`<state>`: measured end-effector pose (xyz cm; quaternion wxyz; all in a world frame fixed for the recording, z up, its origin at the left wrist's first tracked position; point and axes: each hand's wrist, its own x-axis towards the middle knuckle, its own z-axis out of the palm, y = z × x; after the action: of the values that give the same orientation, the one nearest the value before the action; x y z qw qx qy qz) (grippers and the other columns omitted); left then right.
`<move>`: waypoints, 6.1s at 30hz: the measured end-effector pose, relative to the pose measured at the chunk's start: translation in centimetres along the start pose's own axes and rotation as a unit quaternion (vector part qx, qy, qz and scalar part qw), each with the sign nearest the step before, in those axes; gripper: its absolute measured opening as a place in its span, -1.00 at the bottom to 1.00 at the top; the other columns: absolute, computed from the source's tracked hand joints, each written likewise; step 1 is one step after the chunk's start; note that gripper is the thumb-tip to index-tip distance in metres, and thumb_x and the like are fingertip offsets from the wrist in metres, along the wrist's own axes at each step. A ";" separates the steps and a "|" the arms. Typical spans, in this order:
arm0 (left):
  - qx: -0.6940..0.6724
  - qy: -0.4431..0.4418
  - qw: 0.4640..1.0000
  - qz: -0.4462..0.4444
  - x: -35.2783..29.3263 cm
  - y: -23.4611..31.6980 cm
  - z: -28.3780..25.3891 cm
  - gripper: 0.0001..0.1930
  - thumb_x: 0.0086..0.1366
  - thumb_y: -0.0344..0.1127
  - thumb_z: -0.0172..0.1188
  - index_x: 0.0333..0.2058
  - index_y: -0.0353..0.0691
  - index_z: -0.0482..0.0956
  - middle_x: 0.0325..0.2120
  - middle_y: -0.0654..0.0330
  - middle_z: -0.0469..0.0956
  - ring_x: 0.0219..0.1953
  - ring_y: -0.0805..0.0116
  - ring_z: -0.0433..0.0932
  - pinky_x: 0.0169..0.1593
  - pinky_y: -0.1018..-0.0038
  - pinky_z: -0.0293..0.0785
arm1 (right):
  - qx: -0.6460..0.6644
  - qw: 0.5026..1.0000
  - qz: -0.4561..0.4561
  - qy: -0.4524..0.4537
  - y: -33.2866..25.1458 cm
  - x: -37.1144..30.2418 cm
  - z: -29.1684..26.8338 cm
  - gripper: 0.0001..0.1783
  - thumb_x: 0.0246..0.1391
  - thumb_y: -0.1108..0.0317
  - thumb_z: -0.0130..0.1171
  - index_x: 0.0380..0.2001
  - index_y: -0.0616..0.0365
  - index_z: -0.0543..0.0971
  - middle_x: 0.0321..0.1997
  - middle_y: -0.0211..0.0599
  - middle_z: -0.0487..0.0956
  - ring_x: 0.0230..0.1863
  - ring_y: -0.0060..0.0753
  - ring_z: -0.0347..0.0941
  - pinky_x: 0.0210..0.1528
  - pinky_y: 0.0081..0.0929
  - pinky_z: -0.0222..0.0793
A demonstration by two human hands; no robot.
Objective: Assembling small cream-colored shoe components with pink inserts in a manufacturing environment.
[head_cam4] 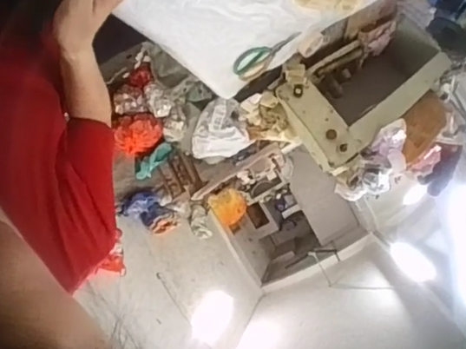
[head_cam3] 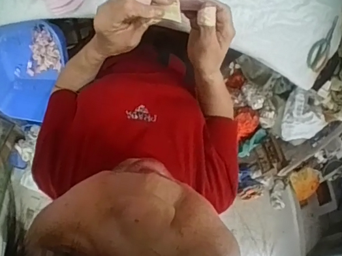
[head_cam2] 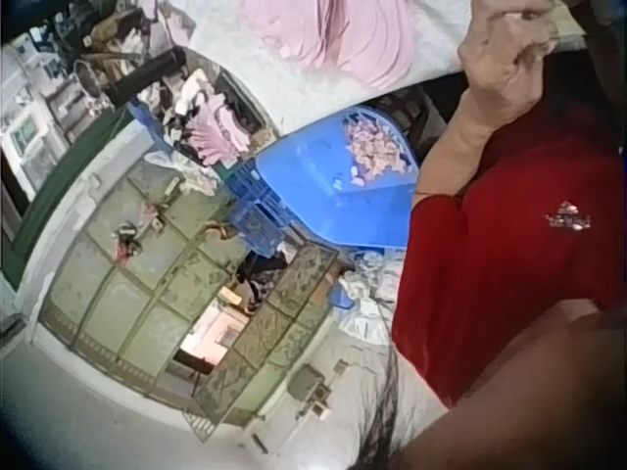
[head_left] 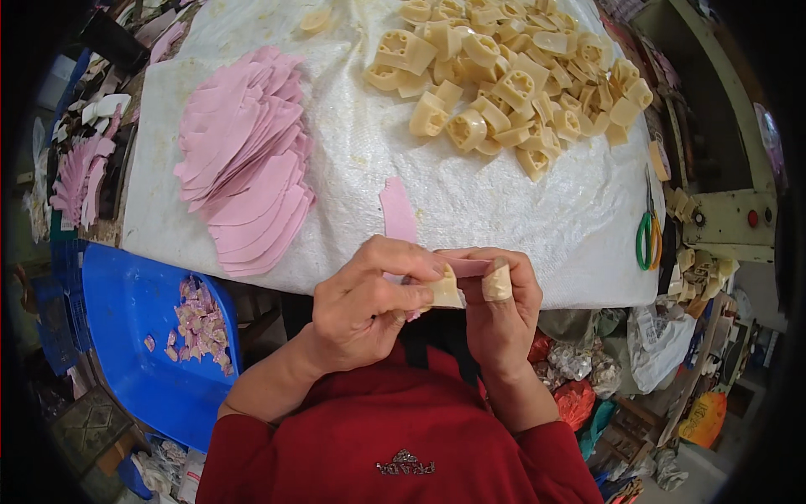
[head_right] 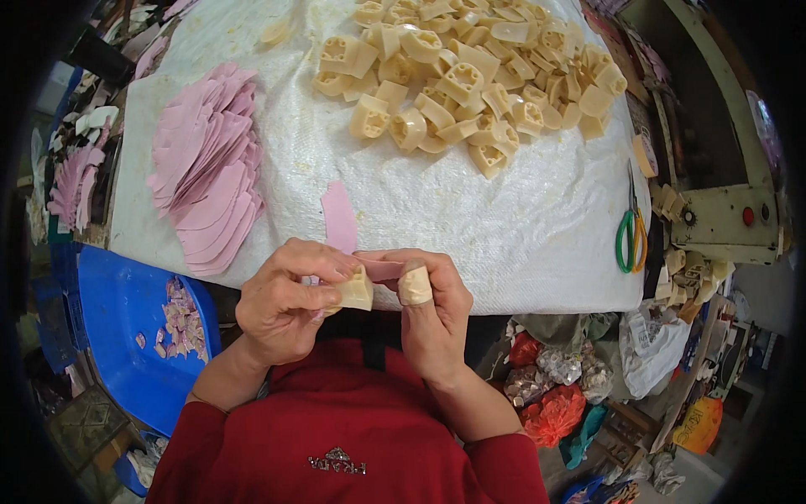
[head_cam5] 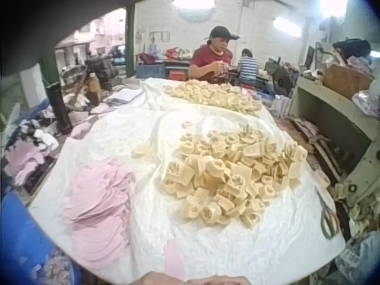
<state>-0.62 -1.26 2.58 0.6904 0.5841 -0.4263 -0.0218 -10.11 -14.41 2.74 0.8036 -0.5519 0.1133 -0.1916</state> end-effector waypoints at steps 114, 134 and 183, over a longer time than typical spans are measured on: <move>-0.109 -0.025 0.964 -0.241 -0.8 -0.5 1.1 0.02 0.24 0.40 -0.25 0.27 -0.43 -0.33 -0.08 0.01 0.35 -0.24 0.26 0.43 -0.09 0.41 0.38 | -0.321 0.929 -0.159 -0.098 0.2 3.3 -1.2 -0.47 0.18 0.02 0.03 0.06 0.20 0.39 -0.18 -0.18 0.39 -0.36 -0.38 0.39 -0.38 -0.46 0.35; 0.171 -0.102 0.975 -0.097 0.7 1.2 -0.4 -0.45 -0.17 -0.70 0.19 -0.09 -0.29 0.43 -0.35 0.08 0.42 -0.39 0.17 0.48 -0.37 0.43 0.44 | -0.121 0.974 0.069 -0.176 -0.5 3.6 -2.5 -0.85 0.15 0.37 0.08 -0.33 0.25 0.50 -0.43 -0.43 0.51 -0.40 -0.61 0.40 -0.36 -0.58 0.35; 0.640 0.358 0.570 -0.371 -21.8 -1.4 -19.5 -0.45 0.21 -0.27 0.15 0.15 -0.34 0.29 0.06 -0.08 0.22 0.03 0.09 0.30 0.12 0.22 0.22 | -0.573 0.773 -0.185 -0.199 1.2 6.5 0.2 -0.74 -0.17 0.43 0.24 -0.30 -0.07 0.61 -0.04 -0.33 0.37 0.00 -0.15 0.22 0.10 -0.15 0.02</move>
<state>-1.86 25.13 -9.93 0.1638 0.9406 0.2072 0.2131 -3.94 -16.67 1.95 0.2920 -0.9464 -0.0642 -0.1222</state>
